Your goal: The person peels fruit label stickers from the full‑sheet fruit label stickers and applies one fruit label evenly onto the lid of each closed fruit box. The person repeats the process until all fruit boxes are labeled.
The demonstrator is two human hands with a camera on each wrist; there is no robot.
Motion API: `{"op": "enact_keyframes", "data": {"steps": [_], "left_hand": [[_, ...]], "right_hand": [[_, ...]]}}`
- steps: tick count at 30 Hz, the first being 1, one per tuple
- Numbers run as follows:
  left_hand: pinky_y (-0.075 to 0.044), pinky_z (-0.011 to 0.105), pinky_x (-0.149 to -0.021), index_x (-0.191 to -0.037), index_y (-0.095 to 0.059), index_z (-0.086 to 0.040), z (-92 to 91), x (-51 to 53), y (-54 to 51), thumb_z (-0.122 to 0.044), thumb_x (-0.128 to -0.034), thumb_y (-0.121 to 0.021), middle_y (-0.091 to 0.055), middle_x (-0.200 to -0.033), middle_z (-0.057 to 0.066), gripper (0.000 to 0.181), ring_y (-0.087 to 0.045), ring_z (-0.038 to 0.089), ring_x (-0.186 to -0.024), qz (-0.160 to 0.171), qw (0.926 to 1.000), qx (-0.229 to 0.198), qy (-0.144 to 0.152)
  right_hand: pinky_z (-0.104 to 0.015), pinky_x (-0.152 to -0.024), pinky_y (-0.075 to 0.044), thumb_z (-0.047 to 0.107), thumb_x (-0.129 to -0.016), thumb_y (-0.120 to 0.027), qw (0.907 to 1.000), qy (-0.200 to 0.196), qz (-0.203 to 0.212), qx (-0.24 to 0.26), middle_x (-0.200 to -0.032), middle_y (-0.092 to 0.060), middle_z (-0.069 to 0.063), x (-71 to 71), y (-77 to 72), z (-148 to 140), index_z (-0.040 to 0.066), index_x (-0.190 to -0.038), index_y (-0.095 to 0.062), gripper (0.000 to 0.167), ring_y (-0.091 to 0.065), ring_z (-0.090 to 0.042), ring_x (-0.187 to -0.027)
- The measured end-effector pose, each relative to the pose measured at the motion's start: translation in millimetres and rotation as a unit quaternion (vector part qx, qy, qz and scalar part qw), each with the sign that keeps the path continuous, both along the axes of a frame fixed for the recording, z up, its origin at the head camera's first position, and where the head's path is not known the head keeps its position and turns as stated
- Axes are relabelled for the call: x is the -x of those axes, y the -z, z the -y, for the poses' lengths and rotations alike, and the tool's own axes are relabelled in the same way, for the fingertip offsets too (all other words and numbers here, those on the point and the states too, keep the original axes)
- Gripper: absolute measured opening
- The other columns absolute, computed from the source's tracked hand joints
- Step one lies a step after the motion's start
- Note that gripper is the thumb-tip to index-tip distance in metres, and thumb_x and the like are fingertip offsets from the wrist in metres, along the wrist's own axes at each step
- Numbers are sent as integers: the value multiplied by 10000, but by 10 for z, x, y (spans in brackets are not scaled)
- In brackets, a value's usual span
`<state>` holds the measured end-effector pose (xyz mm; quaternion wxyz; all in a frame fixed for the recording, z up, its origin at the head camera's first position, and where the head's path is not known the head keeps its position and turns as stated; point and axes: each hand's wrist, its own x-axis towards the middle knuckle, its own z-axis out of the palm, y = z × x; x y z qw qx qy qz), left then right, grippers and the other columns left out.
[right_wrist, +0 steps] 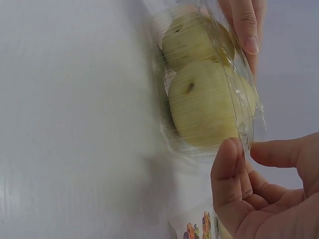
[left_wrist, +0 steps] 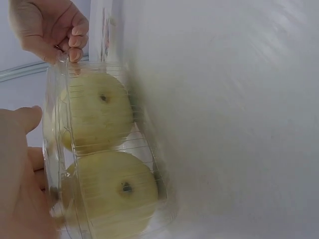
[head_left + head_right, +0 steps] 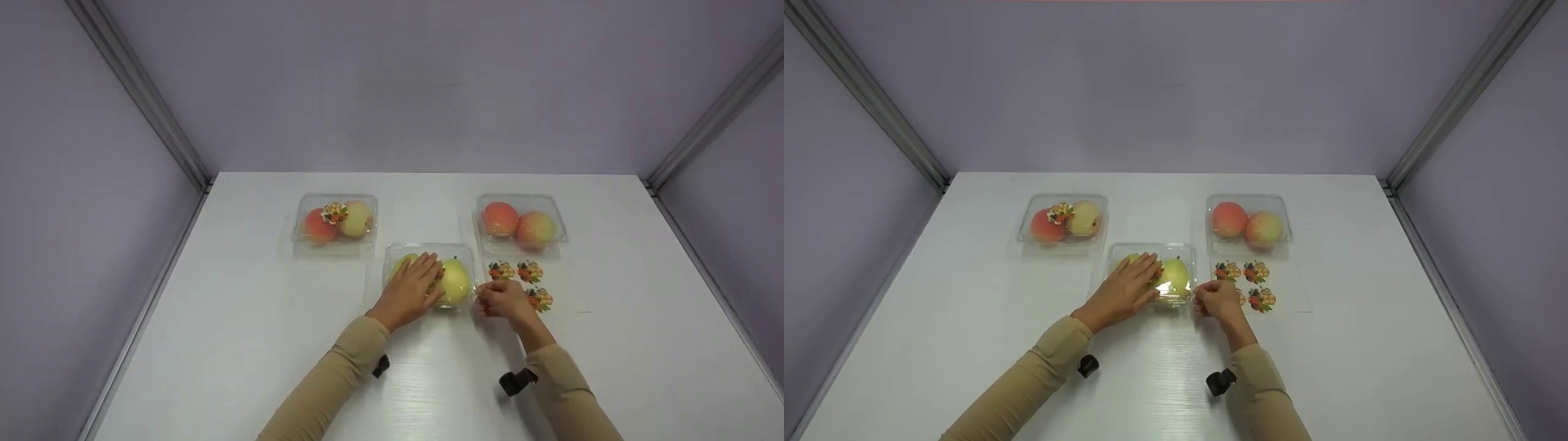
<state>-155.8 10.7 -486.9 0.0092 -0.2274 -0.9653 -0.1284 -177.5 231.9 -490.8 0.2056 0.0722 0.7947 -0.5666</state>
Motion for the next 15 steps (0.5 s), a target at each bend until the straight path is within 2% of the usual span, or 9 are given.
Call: {"op": "enact_keyframes", "data": {"steps": [3,7,11,15], "left_hand": [[-225,441,-1229,-1480,-359,-63,9,5,3,-439,-1011,-401,-342,-1575,79,603,-291,231,-1486,89,9997,-74,-200],[-193,465,-1236,-1501,-308,-57,1,-15,6,-460,-1013,-372,-277,-1602,87,636,-228,247,-1508,274,9992,-2,-277],[-152,475,-1246,-1522,-254,-66,-34,-57,1,-469,-1014,-363,-219,-1621,80,657,-168,240,-1525,455,9989,29,-128],[-145,453,-1253,-1520,-268,-87,-73,-111,-8,-465,-1014,-365,-213,-1624,51,640,-160,214,-1527,395,9990,167,156]], "right_hand": [[-230,-614,-561,38,-942,-508,10000,3,-18,-8,-687,-619,32,-2,3,6,-134,-1088,-611,248,-601,-67,-650],[-231,-611,-559,39,-942,-516,10000,-10,-38,-5,-689,-620,28,-8,1,7,-134,-1077,-613,240,-601,-70,-649],[-236,-614,-562,39,-947,-518,9999,-12,-45,116,-689,-628,23,-14,0,0,-148,-1093,-601,251,-611,-67,-643],[-244,-616,-566,33,-948,-514,9998,-37,-55,193,-687,-634,16,-14,4,-1,-155,-1101,-593,255,-619,-64,-631]]}}
